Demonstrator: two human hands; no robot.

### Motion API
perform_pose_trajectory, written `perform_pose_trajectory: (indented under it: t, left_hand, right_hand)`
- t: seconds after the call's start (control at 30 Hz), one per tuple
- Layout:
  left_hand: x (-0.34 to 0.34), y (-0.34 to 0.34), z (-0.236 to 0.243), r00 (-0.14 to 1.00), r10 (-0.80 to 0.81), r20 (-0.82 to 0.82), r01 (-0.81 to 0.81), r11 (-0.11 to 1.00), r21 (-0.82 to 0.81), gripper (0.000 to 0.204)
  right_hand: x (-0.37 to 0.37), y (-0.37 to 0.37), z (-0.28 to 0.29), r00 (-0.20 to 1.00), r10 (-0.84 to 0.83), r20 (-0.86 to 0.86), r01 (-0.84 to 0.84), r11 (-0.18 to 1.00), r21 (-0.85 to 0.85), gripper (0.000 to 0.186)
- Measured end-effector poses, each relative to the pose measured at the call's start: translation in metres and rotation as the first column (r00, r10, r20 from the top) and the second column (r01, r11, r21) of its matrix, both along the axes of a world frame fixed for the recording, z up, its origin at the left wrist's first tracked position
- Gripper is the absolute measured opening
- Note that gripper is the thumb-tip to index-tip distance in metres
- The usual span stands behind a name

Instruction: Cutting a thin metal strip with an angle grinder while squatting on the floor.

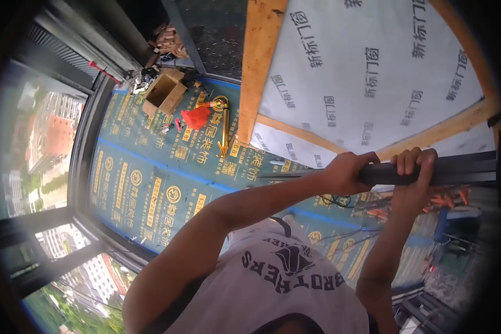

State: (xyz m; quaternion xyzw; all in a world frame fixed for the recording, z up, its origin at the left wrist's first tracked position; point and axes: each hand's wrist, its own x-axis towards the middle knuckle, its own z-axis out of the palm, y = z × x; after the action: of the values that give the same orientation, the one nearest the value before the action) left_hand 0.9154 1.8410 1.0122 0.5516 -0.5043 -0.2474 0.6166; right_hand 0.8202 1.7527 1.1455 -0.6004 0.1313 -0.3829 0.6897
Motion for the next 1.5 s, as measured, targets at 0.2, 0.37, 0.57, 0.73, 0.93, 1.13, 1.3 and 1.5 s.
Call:
perform_pose_trajectory:
  t: [0.2, 0.37, 0.57, 0.73, 0.93, 1.13, 1.3, 1.5]
  left_hand:
    - [-0.084, -0.059, 0.05, 0.865, -0.47, -0.175, 0.497, 0.851, 0.17, 0.034]
    - [-0.202, -0.118, 0.054, 0.748, -0.659, -0.082, 0.66, 0.722, 0.207, 0.028]
    - [-0.403, -0.152, 0.051, 0.553, -0.833, 0.006, 0.828, 0.549, 0.114, 0.041]
    - [-0.537, -0.164, 0.045, 0.334, -0.936, 0.11, 0.925, 0.348, 0.153, 0.053]
    - [-0.631, -0.221, 0.026, 0.123, -0.947, 0.297, 0.988, 0.146, 0.056, 0.097]
    - [-0.569, -0.311, -0.133, 0.422, -0.899, 0.115, 0.691, 0.401, 0.602, 0.092]
    - [-0.563, -0.41, -0.245, 0.789, -0.61, 0.074, 0.322, 0.512, 0.796, 0.075]
    - [-0.736, -0.553, -0.194, 0.443, -0.89, 0.104, 0.641, 0.396, 0.658, 0.063]
  right_hand:
    - [-0.127, -0.034, 0.049, 0.999, -0.044, -0.03, 0.037, 0.976, -0.215, 0.031]
    - [-0.258, -0.053, 0.047, 0.963, -0.262, 0.07, 0.271, 0.921, -0.279, 0.054]
    - [-0.442, -0.039, 0.047, 0.725, -0.661, 0.195, 0.682, 0.647, -0.341, 0.028]
    - [-0.584, -0.011, 0.029, 0.597, -0.777, 0.2, 0.799, 0.552, -0.239, 0.035]
    - [-0.717, 0.002, 0.031, 0.331, -0.89, 0.313, 0.926, 0.243, -0.288, 0.037]
    - [-0.818, -0.034, 0.033, 0.235, -0.892, 0.386, 0.953, 0.134, -0.272, 0.035]
    - [-0.887, -0.093, 0.045, 0.093, -0.902, 0.422, 0.962, -0.029, -0.273, 0.037]
    - [-0.984, -0.155, 0.033, 0.141, -0.875, 0.464, 0.979, 0.053, -0.196, 0.038]
